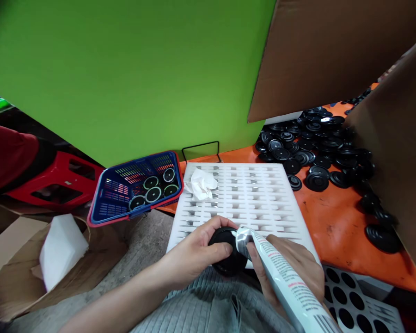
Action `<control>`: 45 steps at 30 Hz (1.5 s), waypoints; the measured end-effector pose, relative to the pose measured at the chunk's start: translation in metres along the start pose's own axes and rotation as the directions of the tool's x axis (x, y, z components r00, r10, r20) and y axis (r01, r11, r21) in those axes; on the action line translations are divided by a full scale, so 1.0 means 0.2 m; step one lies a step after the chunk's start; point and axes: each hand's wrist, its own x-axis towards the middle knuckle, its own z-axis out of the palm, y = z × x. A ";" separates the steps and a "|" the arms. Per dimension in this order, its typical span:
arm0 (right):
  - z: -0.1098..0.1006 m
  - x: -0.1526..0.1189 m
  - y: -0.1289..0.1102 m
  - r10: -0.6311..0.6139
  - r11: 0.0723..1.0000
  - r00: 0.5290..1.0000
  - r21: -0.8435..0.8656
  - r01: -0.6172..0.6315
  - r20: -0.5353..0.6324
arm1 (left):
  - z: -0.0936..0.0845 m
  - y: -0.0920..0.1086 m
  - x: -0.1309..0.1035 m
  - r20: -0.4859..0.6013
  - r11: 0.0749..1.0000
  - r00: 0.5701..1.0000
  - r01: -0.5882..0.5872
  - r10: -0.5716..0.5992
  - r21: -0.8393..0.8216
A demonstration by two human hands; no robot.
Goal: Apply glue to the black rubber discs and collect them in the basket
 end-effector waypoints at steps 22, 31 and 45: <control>-0.02 -0.01 0.04 -0.109 0.992 0.994 -0.061 0.109 -0.002 | 0.00 0.01 0.01 -0.079 0.999 0.997 -0.009 0.012 0.042; -0.03 -0.04 0.07 -0.111 0.990 0.994 -0.087 0.110 -0.003 | 0.02 0.00 0.01 -0.080 0.999 0.997 -0.012 0.008 -0.049; -0.02 -0.06 0.08 -0.274 0.941 0.962 -0.207 0.266 -0.007 | 0.04 0.00 0.00 -0.127 0.988 0.990 -0.073 0.056 -0.134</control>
